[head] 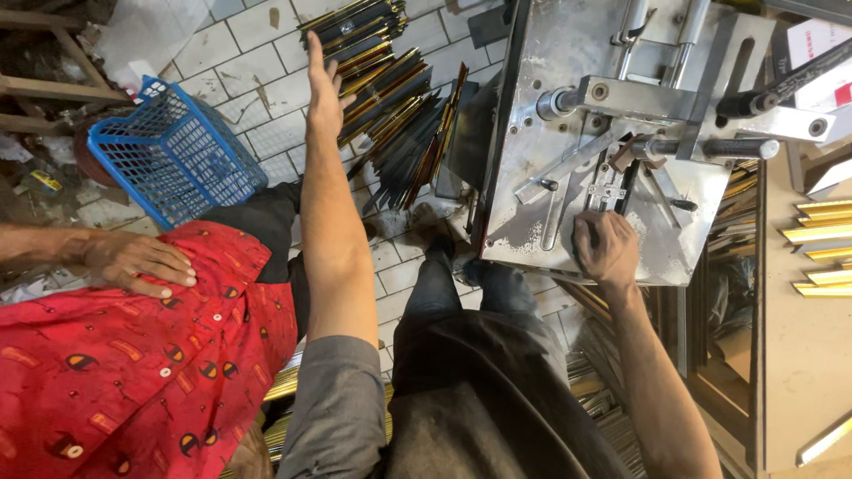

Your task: The person picks up mitered gold picture frame molding pieces from the workbench and positions them on a frame joining machine, operating the machine's lever to fasten the corners. They assemble the four corners into a complete frame, set finished frames aside, and repeat the process with additional frames.

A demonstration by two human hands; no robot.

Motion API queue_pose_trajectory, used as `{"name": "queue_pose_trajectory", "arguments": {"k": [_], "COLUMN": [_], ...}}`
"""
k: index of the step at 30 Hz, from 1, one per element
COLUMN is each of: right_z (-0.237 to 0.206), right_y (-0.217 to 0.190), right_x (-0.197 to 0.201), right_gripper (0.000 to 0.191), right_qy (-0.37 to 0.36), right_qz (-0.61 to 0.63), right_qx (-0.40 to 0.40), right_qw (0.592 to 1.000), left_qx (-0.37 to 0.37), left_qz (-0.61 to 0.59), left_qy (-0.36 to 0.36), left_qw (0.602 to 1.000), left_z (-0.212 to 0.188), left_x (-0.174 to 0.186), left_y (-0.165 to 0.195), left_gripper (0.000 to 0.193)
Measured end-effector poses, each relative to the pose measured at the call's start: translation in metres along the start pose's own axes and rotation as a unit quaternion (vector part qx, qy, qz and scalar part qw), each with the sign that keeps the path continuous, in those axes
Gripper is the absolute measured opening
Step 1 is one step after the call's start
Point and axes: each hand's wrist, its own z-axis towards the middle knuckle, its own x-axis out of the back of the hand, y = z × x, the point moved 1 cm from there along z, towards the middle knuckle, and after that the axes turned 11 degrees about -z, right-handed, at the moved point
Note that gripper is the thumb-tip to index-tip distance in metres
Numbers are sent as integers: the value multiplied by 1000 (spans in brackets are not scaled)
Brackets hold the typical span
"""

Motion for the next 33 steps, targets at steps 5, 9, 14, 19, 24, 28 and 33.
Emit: {"name": "queue_pose_trajectory", "arguments": {"k": [5,9,14,19,24,28,33], "right_z": [1,1,-2,-2,-1,0,2], "right_y": [0,1,4,5,4,1,-1], "right_x": [0,0,-2,-2,0,2,4], "right_gripper": [6,6,6,6,6,6,8], "right_qy": [10,7,-2,-1,-1,-2,1], "right_qz": [10,7,1,0,2,0,4], "right_qx": [0,5,0,6,5,2,1], "right_qw": [1000,1000,1000,1000,1000,1000,1000], "left_qx": [12,27,18,32,91,108,159], "left_qz": [-2,21,29,30,26,67,70], "left_qy": [3,14,31,33,61,83,90], "left_qw": [1000,999,999,998,994,988,981], "left_z": [3,-1,-3,-2,-11,-34,-57], "left_x": [-4,1,5,2,-3,-11,-23], "left_y": [5,3,-7,-17,-35,-65,-108], "left_gripper": [117,117,113,111,114,115,113]}}
